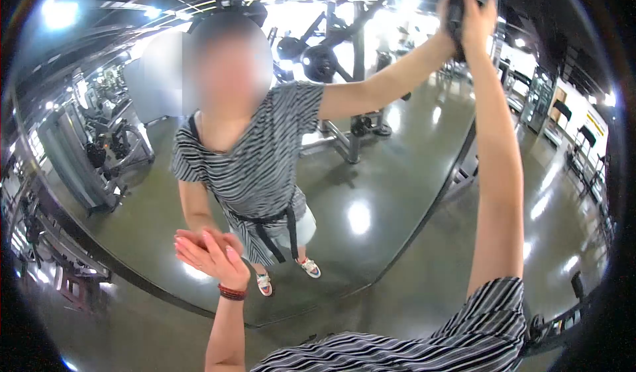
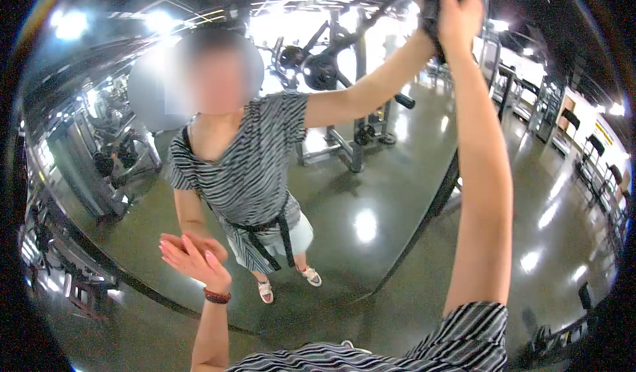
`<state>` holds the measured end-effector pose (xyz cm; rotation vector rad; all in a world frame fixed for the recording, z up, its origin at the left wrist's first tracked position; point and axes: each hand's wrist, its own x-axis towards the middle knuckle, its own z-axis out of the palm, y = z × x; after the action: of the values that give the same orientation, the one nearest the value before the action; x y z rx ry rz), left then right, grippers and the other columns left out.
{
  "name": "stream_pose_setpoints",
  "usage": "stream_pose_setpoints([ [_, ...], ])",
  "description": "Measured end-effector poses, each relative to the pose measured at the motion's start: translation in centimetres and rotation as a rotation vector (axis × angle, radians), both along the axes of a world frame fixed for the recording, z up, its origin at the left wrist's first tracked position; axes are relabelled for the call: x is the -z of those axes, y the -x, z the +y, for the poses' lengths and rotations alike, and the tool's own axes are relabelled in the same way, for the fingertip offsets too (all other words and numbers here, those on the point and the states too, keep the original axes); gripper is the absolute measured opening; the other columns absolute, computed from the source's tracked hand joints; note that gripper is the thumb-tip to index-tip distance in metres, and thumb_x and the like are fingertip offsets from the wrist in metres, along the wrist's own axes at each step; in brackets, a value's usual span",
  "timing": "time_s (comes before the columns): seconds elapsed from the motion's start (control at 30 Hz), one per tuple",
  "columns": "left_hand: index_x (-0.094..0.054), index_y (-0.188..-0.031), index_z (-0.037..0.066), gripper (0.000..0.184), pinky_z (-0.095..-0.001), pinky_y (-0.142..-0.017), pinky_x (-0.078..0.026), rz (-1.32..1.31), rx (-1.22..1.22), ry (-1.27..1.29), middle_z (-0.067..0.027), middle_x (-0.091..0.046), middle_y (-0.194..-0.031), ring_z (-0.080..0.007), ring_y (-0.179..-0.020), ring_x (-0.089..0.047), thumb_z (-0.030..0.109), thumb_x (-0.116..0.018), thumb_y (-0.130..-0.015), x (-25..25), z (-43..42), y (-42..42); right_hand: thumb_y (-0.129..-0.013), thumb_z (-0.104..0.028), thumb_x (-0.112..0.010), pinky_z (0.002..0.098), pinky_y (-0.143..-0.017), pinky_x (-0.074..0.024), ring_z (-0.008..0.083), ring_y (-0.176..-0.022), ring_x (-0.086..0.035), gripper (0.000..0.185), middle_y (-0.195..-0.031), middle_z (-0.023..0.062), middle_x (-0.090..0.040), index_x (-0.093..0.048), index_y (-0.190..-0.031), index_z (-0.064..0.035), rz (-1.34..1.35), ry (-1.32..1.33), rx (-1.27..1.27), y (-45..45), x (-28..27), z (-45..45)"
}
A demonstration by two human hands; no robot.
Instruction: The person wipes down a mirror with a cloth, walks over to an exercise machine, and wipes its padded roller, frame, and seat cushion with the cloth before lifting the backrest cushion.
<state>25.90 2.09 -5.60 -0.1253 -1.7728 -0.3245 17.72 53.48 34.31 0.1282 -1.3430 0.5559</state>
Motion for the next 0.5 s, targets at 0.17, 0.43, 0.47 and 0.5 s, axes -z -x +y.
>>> stream_pose_setpoints([
  [0.17, -0.036, -0.142, 0.007, 0.053, -0.0653, -0.109, -0.009, 0.005, -0.018, 0.014, -0.032, -0.016, -0.15, -0.0514, -0.137, -0.016, 0.033, -0.035, -0.095, 0.1, 0.4, 0.3, -0.081, -0.062, -0.052, 0.0517, -0.105, -0.0299, 0.0352, -0.13, -0.038, 0.077, -0.138, 0.018, -0.047, -0.042, -0.136, -0.0088, -0.031, 0.397, 0.29, 0.3, -3.1, 0.0],
  [0.43, -0.045, -0.135, 0.005, 0.052, -0.0677, -0.106, -0.013, -0.017, 0.002, 0.013, -0.0329, -0.021, -0.148, -0.051, -0.136, -0.02, 0.037, -0.033, -0.096, 0.0, 1.4, -0.1, -0.08, -0.032, -0.059, 0.0453, -0.095, -0.0427, 0.0383, -0.108, -0.057, 0.055, -0.117, 0.0217, -0.06, -0.051, -0.125, -0.003, 0.133, 0.073, 0.19, -5.0, -8.5, -23.9],
  [0.47, -0.048, -0.133, 0.005, 0.052, -0.0688, -0.105, -0.014, -0.002, 0.013, 0.008, -0.0333, -0.023, -0.147, -0.0516, -0.135, -0.022, 0.039, -0.033, -0.096, 0.1, 1.4, 0.0, -0.08, -0.031, -0.058, 0.0457, -0.097, -0.0407, 0.0383, -0.111, -0.054, 0.054, -0.118, 0.0223, -0.059, -0.051, -0.126, -0.001, 0.359, -0.088, 0.339, -2.9, -9.0, -25.8],
  [0.5, -0.048, -0.134, 0.007, 0.051, -0.0684, -0.106, -0.013, -0.015, 0.007, -0.003, -0.0329, -0.023, -0.147, -0.0512, -0.135, -0.022, 0.037, -0.034, -0.096, 0.1, 1.6, -0.2, -0.08, -0.028, -0.057, 0.0467, -0.101, -0.0365, 0.0383, -0.116, -0.05, 0.054, -0.121, 0.0226, -0.056, -0.051, -0.126, 0.0004, 0.375, -0.242, 0.208, -3.4, -8.9, -29.5],
])
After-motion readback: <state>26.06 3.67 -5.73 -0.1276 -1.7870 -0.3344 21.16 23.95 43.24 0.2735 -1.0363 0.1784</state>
